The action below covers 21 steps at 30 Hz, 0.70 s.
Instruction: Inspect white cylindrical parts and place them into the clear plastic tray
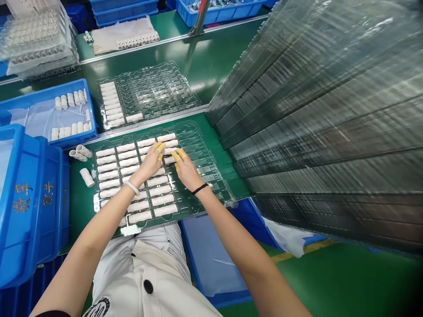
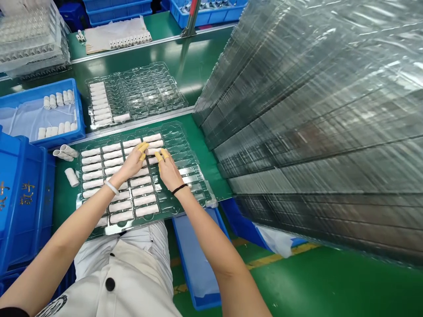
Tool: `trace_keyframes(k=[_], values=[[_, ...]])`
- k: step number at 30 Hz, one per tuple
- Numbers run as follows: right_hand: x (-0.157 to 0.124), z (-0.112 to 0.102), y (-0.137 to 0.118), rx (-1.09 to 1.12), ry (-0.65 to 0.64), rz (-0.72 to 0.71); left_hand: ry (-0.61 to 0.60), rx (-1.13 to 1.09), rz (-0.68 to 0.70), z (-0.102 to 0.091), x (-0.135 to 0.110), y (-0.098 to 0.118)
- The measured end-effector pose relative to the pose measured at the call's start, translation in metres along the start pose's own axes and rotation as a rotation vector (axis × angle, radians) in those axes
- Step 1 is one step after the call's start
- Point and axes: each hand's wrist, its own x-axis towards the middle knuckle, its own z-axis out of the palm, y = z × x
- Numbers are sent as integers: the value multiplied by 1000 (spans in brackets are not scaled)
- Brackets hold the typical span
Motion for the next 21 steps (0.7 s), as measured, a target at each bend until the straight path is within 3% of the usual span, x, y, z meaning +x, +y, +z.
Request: trace_keyframes(k=[4, 7, 11, 14, 16, 18, 20, 21], values=[[2, 5, -9, 0, 14, -28, 43, 56, -63, -22, -63, 6], [11, 5, -17, -24, -17, -107, 1, 91, -83, -51, -121, 32], [21, 9, -19, -145, -55, -194, -215, 200, 18, -117, -193, 90], [22, 14, -13, -184, 14, -218, -165, 331, 34, -182, -242, 128], [19, 17, -10, -175, 53, -275, -9, 456, -92, -229, -271, 137], [16, 19, -11, -159, 121, -305, 177, 582, -266, -274, -291, 127], [14, 20, -17, -148, 191, -346, 298, 784, -621, -311, -298, 104], [13, 20, -22, -144, 226, -375, 255, 871, -834, -325, -297, 89]])
